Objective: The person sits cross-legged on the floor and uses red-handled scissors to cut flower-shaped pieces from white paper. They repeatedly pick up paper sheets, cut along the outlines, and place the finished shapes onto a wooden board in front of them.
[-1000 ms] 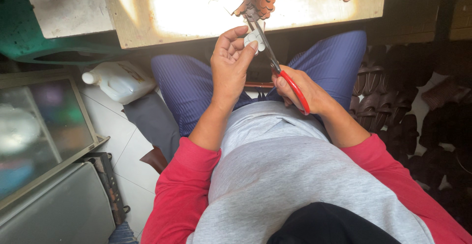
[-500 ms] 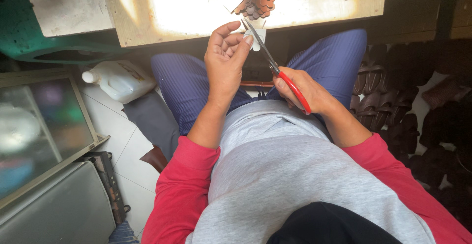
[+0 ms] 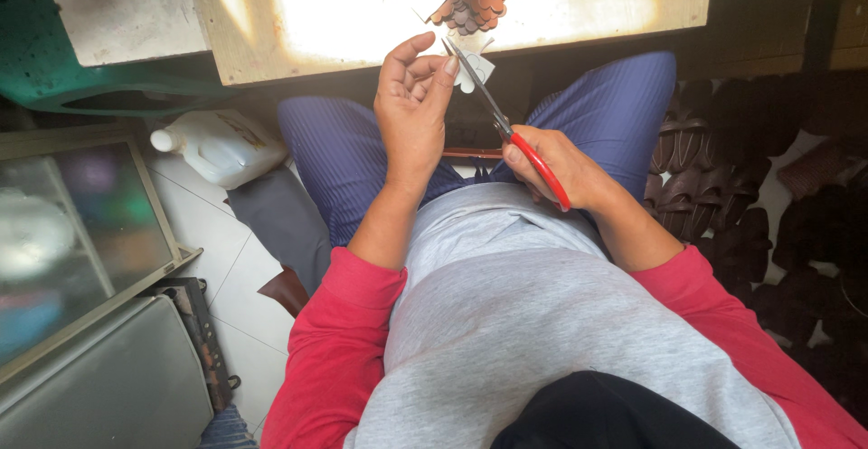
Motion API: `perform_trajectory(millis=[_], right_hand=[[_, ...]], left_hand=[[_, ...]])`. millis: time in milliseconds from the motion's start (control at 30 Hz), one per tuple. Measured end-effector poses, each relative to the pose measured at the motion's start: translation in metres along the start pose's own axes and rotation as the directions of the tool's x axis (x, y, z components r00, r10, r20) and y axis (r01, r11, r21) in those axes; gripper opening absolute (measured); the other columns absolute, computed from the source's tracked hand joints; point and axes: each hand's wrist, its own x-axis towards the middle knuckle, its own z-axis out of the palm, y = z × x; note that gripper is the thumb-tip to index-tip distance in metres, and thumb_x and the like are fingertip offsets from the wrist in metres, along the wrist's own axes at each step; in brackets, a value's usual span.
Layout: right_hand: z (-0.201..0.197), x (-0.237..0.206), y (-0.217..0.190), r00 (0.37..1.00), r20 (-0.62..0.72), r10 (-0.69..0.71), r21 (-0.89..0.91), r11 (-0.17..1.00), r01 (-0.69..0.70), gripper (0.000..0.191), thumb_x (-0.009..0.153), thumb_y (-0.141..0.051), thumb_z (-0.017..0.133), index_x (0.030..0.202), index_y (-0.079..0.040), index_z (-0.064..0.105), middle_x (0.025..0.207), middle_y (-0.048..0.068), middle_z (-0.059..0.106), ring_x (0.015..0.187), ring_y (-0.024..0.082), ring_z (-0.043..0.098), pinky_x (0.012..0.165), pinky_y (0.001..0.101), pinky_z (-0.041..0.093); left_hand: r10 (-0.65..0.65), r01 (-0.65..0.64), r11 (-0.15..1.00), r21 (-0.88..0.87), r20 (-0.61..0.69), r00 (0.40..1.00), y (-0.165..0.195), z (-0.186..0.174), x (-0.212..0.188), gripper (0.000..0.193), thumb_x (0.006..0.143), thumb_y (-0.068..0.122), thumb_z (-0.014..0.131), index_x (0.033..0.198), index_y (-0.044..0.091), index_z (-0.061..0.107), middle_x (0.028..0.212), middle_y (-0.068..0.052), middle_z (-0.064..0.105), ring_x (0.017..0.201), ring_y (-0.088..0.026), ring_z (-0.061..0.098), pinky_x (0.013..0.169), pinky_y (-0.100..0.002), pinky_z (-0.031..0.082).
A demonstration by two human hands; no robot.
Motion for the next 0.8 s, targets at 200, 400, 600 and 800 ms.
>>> perform_trajectory(millis=[200,400,600,800], right_hand=[[0.0022,-0.0002,-0.0006,1.0,-0.005,0.01,0.063,0.998,-0.009,0.054,0.102,-0.058,0.041,0.087,-0.007,0.052,0.063,-0.001,0.048,0.048,0.009,0.053,0.045,0.0264,0.05],[0.0001,0.0019,-0.0018,0.991,0.042,-0.131,0.175,0.977,0.121,0.049,0.107,-0.053,0.038,0.106,-0.006,0.051,0.07,-0.002,0.044,0.059,0.009,0.048,0.056,0.0271,0.05],[-0.0013,0.0037,0.0001,0.989,0.041,-0.145,0.233,0.964,0.132,0.049,0.107,-0.052,0.037,0.11,-0.005,0.051,0.067,-0.003,0.04,0.058,0.01,0.045,0.057,0.0269,0.049],[-0.0057,0.0033,0.0032,0.969,0.103,-0.226,0.282,0.941,0.189,0.053,0.109,-0.054,0.035,0.111,-0.004,0.052,0.072,-0.002,0.041,0.063,0.01,0.046,0.062,0.0281,0.051]], left_hand=[[-0.008,0.008,1.0,0.004,0.024,1.0,0.0003,-0.0012,0.0008,0.037,0.101,0.002,0.07,0.134,-0.003,0.055,0.104,-0.009,0.069,0.093,-0.01,0.066,0.082,-0.021,0.055],[-0.043,0.042,0.999,0.023,0.076,0.996,0.0054,0.0038,-0.0038,0.04,0.099,0.0,0.071,0.136,-0.003,0.055,0.109,-0.011,0.069,0.095,-0.011,0.068,0.086,-0.023,0.056],[-0.08,0.077,0.997,0.03,0.113,0.99,0.0044,0.0074,-0.0077,0.033,0.099,-0.003,0.068,0.131,-0.003,0.059,0.112,-0.01,0.069,0.097,-0.011,0.068,0.087,-0.024,0.057],[-0.155,0.156,0.988,-0.003,0.105,0.982,0.0007,0.0045,-0.0043,0.025,0.1,0.0,0.071,0.125,-0.003,0.066,0.107,-0.007,0.069,0.091,-0.007,0.064,0.078,-0.021,0.052]])
